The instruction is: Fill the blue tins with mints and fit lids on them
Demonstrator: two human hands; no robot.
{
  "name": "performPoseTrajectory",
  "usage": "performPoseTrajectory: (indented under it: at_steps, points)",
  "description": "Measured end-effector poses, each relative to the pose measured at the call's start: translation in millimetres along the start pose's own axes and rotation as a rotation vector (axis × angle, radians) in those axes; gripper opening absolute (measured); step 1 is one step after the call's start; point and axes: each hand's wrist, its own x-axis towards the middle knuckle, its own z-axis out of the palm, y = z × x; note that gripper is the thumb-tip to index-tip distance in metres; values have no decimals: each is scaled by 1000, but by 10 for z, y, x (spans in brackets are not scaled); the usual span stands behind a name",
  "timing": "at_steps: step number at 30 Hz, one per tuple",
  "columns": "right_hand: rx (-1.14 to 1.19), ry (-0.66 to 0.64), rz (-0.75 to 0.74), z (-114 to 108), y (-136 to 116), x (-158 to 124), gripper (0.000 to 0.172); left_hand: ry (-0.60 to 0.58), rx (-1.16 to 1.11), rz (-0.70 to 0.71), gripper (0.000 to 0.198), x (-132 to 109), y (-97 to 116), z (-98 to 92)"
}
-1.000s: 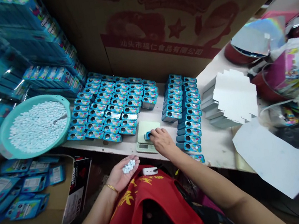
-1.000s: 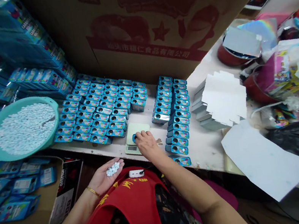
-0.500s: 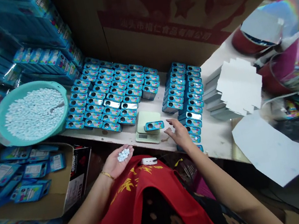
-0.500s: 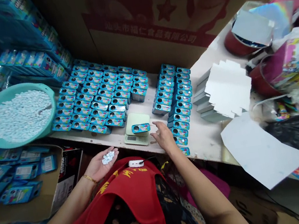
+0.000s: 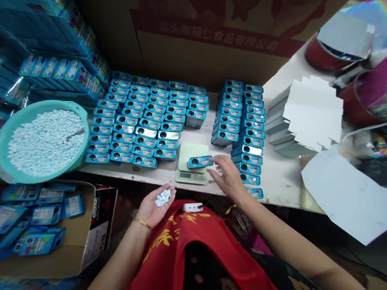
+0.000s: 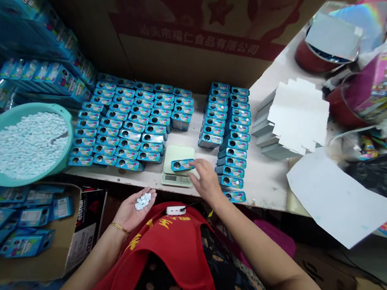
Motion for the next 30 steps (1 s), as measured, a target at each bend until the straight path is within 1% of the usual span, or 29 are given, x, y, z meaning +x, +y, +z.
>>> performPoseTrajectory:
  at_steps: [3, 5, 7, 8, 10, 12, 14, 16, 18, 19, 20, 21, 23, 24, 25, 26, 27, 29, 30]
  points:
    - [-52, -87, -66, -22, -201, -32, 25, -11, 12, -2, 16, 29, -16, 36]
    - [-79, -70, -49, -21, -290, -35, 24, -20, 18, -7, 17, 37, -41, 67]
    - [-58, -90, -84, -5, -391, -25, 24, -55, 23, -24, 18, 40, -80, 113]
    - [-43, -143, -134, 12, -457, -21, 24, -84, 25, -38, 18, 41, -105, 140]
    - [-54, -301, -242, 65, -610, -26, 27, -137, 26, -80, 17, 46, -158, 190]
    - [-135, -431, -295, 134, -755, -56, 29, -152, 24, -119, 16, 55, -209, 216]
    - [-205, -504, -319, 197, -847, -110, 26, -155, 23, -165, 16, 65, -252, 210]
    - [-186, -545, -366, 226, -869, -175, 20, -178, 24, -218, 15, 74, -285, 181]
    - [-78, -535, -404, 210, -819, -233, 17, -203, 25, -257, 14, 80, -309, 145]
    - [-7, -491, -388, 188, -764, -253, 17, -199, 31, -264, 14, 82, -316, 128]
    - [58, -413, -331, 161, -689, -264, 19, -183, 41, -263, 14, 84, -319, 113]
    - [108, -307, -234, 137, -591, -262, 21, -159, 53, -257, 14, 86, -317, 99]
    - [147, -63, 27, 114, -331, -217, 31, -101, 67, -231, 16, 94, -302, 71]
    - [147, 29, 145, 125, -179, -175, 38, -80, 63, -213, 16, 102, -288, 57]
    - [155, 74, 216, 153, -22, -123, 45, -72, 51, -193, 15, 115, -271, 43]
    - [182, 57, 236, 196, 128, -64, 52, -76, 36, -174, 15, 134, -251, 32]
    - [217, 2, 223, 247, 259, -3, 54, -87, 23, -154, 14, 157, -227, 25]
    - [282, -113, 165, 342, 420, 110, 48, -112, 10, -117, 14, 220, -172, 31]
    - [293, -145, 140, 369, 436, 155, 42, -114, 11, -100, 14, 258, -142, 48]
